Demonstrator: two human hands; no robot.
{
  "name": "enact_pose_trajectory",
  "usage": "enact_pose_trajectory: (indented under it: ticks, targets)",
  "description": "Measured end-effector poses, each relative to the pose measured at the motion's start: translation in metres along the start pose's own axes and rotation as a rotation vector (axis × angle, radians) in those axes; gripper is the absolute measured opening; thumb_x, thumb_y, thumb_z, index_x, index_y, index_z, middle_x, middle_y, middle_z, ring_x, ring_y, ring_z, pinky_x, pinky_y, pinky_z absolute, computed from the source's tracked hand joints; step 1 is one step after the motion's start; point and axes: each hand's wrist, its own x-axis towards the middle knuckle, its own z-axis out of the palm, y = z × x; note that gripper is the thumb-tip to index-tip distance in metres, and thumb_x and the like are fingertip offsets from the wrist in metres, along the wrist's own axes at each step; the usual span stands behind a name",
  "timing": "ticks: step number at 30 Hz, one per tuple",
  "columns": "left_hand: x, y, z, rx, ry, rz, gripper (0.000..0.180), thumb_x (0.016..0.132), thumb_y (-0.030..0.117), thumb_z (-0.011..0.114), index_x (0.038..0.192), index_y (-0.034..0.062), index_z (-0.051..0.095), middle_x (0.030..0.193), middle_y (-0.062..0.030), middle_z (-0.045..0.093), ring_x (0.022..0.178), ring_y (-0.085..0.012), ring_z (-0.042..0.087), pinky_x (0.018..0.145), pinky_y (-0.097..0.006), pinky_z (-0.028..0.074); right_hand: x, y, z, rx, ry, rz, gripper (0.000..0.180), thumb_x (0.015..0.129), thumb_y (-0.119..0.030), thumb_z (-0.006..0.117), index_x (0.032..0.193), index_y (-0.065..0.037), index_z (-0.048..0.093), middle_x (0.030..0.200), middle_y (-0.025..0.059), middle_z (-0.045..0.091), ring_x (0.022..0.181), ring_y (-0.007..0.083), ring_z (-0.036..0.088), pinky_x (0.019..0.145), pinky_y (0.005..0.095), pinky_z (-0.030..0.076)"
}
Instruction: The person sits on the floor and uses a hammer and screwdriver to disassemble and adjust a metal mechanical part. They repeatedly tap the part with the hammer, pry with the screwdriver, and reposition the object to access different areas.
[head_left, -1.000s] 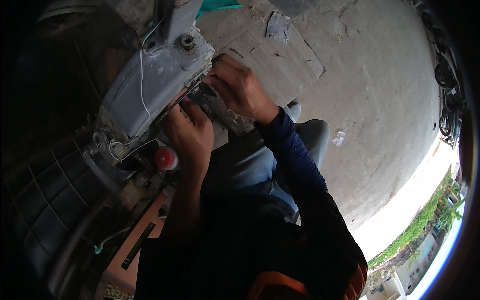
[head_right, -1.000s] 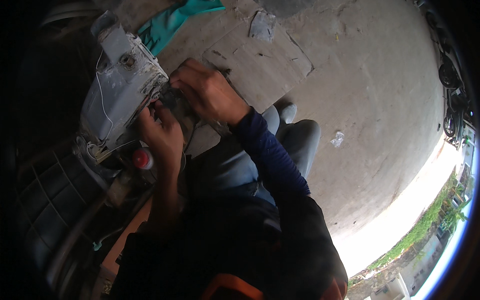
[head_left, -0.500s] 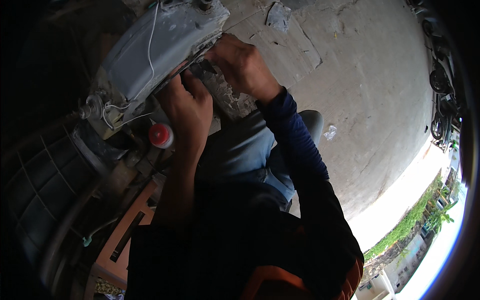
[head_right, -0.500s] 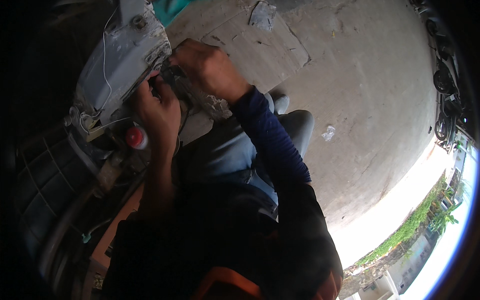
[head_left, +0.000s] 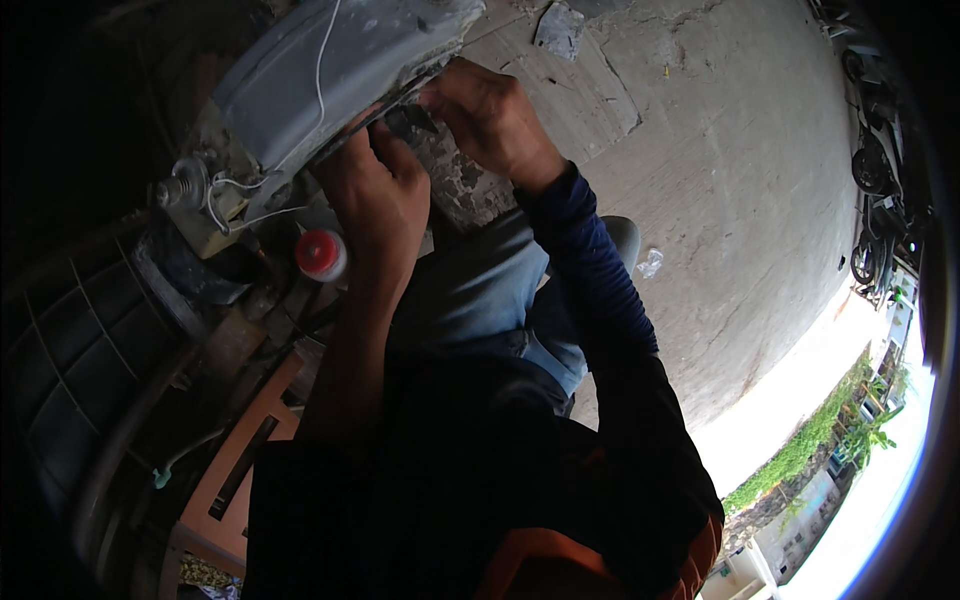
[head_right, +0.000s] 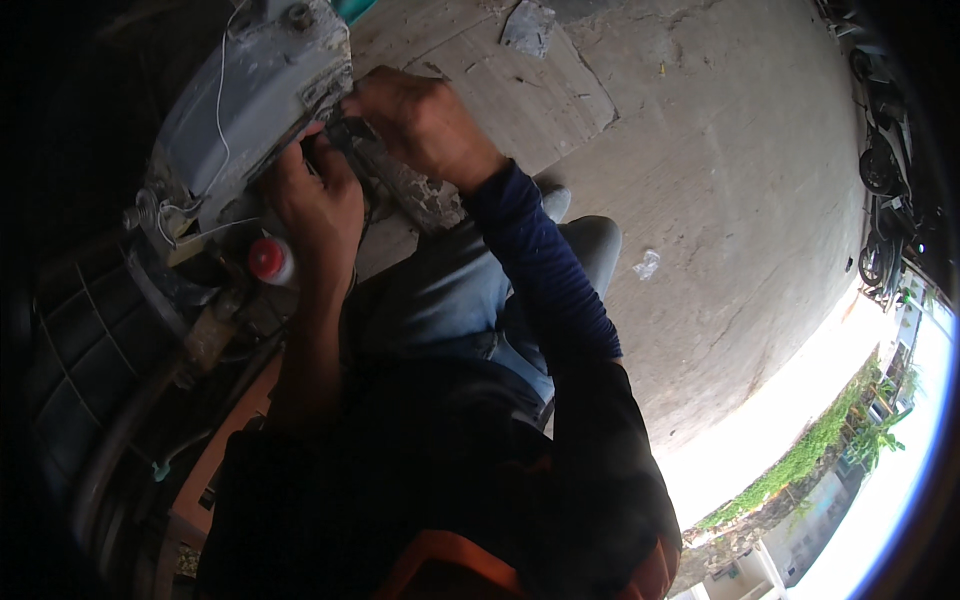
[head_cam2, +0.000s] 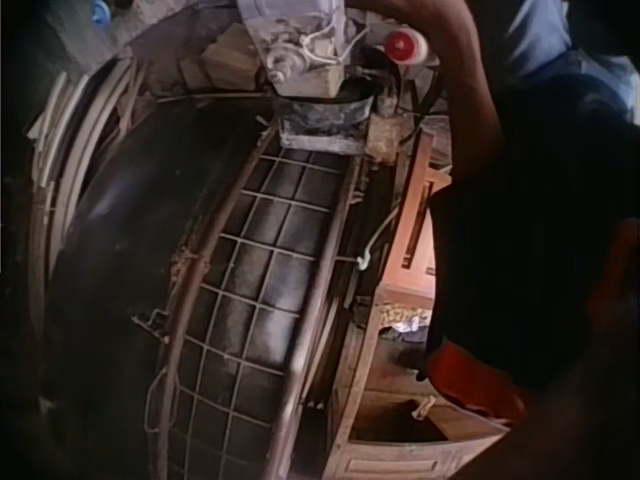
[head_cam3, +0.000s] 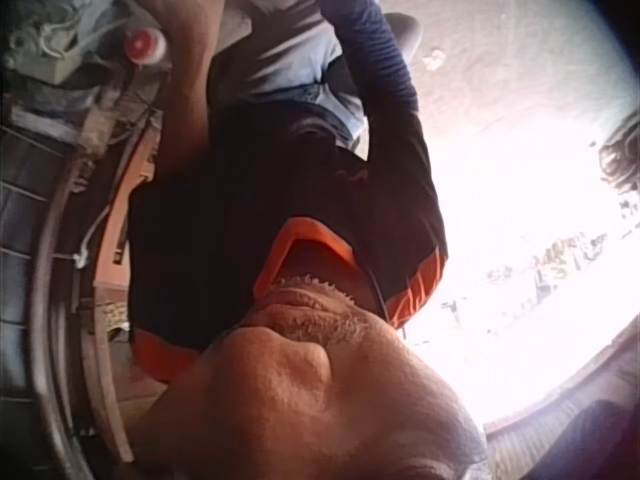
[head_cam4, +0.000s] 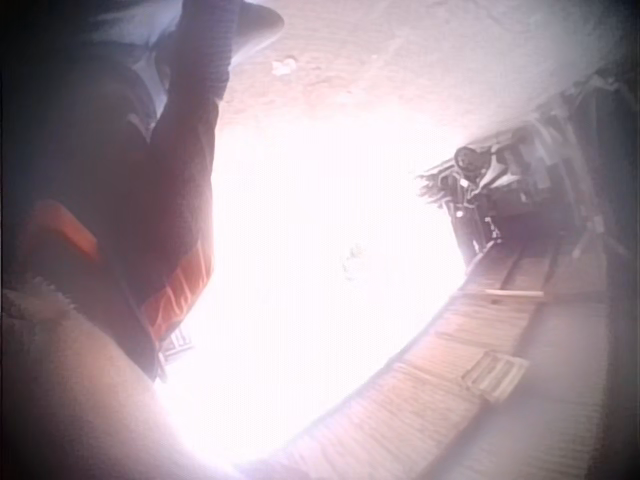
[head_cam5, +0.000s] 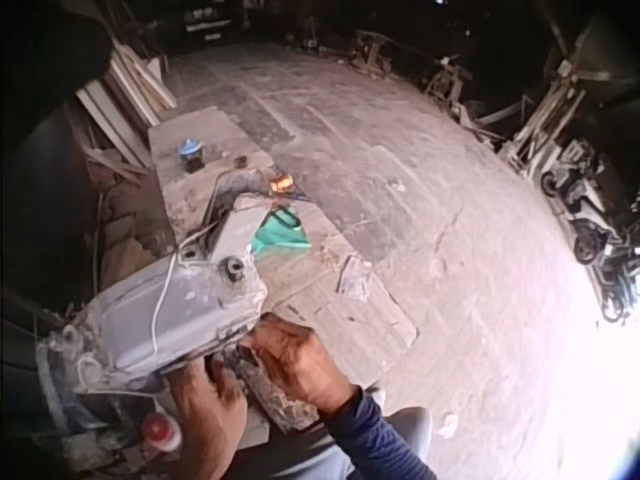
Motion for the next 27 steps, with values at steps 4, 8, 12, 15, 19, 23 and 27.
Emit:
enact_pose_trajectory:
  ticks: [4, 8, 12, 15, 19, 23, 27]
  targets:
    - [0.0, -0.003, 0.002, 0.049, 0.029, 0.03, 0.014, 0.086, 0.0, 0.053, 0.098, -0.0015, 0.06, 0.091, -0.0198, 0.065, 0.084, -0.0369, 0.063, 0.074, -0.042, 0.048, 0.002, 0.001, -0.001, -0.004, -0.017, -0.012, 0.021, 0.076, 0.0, 0.067, 0.096, -0.005, 0.064, 0.09, 0.0102, 0.064, 0.079, 0.0306, 0.064, 0.068, 0.0377, 0.054]
    - [0.0, -0.001, 0.003, 0.002, 0.009, 0.024, 0.014, 0.084, 0.001, 0.058, 0.097, 0.0011, 0.063, 0.09, -0.0163, 0.067, 0.084, -0.0342, 0.064, 0.077, -0.041, 0.046, 0.004, 0.003, -0.005, 0.016, -0.041, -0.027, 0.024, 0.075, 0.001, 0.067, 0.097, -0.006, 0.065, 0.092, 0.0097, 0.065, 0.081, 0.0301, 0.065, 0.07, 0.0372, 0.054]
    - [-0.002, -0.007, 0.008, -0.051, 0.015, 0.026, 0.015, 0.081, 0.003, 0.064, 0.095, 0.0051, 0.067, 0.09, -0.0117, 0.068, 0.085, -0.0319, 0.063, 0.086, -0.043, 0.041, 0.004, 0.002, -0.006, 0.045, -0.05, -0.028, 0.029, 0.072, 0.003, 0.068, 0.099, -0.007, 0.066, 0.094, 0.0089, 0.066, 0.083, 0.0296, 0.065, 0.071, 0.0361, 0.055]
    - [-0.002, -0.008, 0.011, -0.043, 0.033, 0.023, 0.013, 0.08, 0.006, 0.068, 0.092, 0.0056, 0.067, 0.09, -0.0111, 0.068, 0.085, -0.0312, 0.063, 0.084, -0.042, 0.042, 0.001, 0.006, -0.004, 0.099, -0.034, -0.021, 0.033, 0.07, 0.005, 0.068, 0.101, -0.007, 0.067, 0.094, 0.0085, 0.067, 0.084, 0.0287, 0.066, 0.072, 0.0352, 0.055]
    - [0.0, -0.008, 0.011, -0.025, 0.05, 0.033, 0.011, 0.08, 0.007, 0.07, 0.09, 0.0055, 0.067, 0.089, -0.0111, 0.068, 0.084, -0.0314, 0.063, 0.081, -0.042, 0.044, 0.001, 0.007, -0.003, 0.17, -0.032, 0.046, 0.035, 0.068, 0.008, 0.067, 0.1, -0.007, 0.07, 0.094, 0.0083, 0.068, 0.082, 0.0265, 0.068, 0.071, 0.0338, 0.056]
    - [0.0, -0.008, 0.013, -0.053, 0.08, 0.028, 0.01, 0.08, 0.006, 0.069, 0.089, 0.0055, 0.067, 0.087, -0.011, 0.068, 0.082, -0.0315, 0.064, 0.08, -0.042, 0.045, 0.0, 0.008, -0.001, 0.287, -0.022, 0.103, 0.03, 0.071, 0.007, 0.067, 0.098, -0.006, 0.07, 0.093, 0.0084, 0.068, 0.08, 0.0256, 0.068, 0.069, 0.0327, 0.056]
    - [0.001, -0.009, 0.015, -0.056, 0.09, 0.03, 0.008, 0.08, 0.006, 0.069, 0.088, 0.0061, 0.067, 0.085, -0.0104, 0.068, 0.081, -0.0311, 0.064, 0.08, -0.042, 0.045, 0.0, 0.005, 0.002, 0.25, 0.025, 0.102, 0.021, 0.077, 0.002, 0.068, 0.097, -0.005, 0.07, 0.089, 0.009, 0.068, 0.079, 0.026, 0.068, 0.068, 0.0325, 0.056]
